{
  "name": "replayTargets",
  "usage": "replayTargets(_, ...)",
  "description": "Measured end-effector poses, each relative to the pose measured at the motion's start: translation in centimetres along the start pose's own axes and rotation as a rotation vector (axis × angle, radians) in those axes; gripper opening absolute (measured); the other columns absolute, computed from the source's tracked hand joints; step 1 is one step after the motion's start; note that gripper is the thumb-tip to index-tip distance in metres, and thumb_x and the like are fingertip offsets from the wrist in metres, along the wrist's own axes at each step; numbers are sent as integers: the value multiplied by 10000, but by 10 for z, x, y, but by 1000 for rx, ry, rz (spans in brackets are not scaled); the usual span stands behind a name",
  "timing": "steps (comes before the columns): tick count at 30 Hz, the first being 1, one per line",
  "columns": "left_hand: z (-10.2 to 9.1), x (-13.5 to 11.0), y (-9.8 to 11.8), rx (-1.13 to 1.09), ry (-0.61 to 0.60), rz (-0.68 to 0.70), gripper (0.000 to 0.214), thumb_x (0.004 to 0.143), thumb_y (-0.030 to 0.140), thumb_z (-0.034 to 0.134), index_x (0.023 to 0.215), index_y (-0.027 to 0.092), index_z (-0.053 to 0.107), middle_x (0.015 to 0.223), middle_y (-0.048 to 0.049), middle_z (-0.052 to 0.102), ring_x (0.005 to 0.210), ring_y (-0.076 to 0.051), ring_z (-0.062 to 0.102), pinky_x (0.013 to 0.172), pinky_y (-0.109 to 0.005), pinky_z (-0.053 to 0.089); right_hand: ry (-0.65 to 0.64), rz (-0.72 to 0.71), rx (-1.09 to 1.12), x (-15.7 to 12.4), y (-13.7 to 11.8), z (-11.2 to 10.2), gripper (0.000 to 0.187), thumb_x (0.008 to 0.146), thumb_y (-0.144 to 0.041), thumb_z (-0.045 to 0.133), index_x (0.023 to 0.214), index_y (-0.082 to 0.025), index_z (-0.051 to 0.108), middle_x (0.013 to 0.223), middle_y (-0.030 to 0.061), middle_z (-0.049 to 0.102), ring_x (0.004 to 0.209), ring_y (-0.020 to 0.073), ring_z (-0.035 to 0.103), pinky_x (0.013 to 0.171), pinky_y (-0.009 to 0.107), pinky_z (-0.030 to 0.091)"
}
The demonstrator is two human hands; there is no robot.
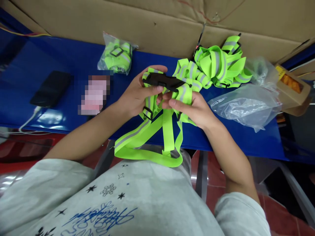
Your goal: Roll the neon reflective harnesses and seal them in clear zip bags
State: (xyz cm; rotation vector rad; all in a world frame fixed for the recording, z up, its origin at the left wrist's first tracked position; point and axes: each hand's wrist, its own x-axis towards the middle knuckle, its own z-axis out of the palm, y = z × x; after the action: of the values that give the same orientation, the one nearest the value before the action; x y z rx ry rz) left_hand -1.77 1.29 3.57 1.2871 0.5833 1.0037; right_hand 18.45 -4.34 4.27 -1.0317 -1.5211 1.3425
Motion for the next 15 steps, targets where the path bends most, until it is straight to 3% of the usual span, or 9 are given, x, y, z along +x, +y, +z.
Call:
replayTargets(4, 6, -5, -4, -86, -153, -103, 739, 753, 692, 860, 1283, 215, 666, 984, -36, 762, 828, -186, 747, 697, -306, 605, 145, 50, 147, 0, -8, 1, 472, 776, -669, 836, 923, -248, 682, 687, -37, 637, 517, 143, 597, 510, 337, 572)
replayTargets(8, 1, -7, 0, -227, -331, -230, 708, 708, 671, 899, 1220, 214, 724, 1021, -56, 784, 823, -195, 760, 680, -288, 610, 162, 13, 317, -3, -20, -8, 350, 850, -501, 823, 983, -234, 640, 654, -83, 504, 447, 65, 404, 457, 256, 453)
replayTargets(12, -4, -10, 2, -263, -455, -332, 670, 688, 655, 919, 1188, 240, 760, 995, -53, 798, 799, -206, 770, 691, -308, 629, 75, 28, 324, -5, -24, -17, 443, 827, -598, 788, 1016, -239, 608, 678, -77, 401, 470, 62, 304, 449, 264, 363)
replayTargets(15, 2, -14, -1, -252, -417, -334, 487, 766, 590, 895, 1046, 210, 776, 828, -32, 771, 679, -167, 731, 634, -292, 612, -58, 46, 286, -4, -19, -17, 585, 785, -771, 726, 1018, -244, 625, 695, -54, 402, 488, 76, 294, 446, 286, 350)
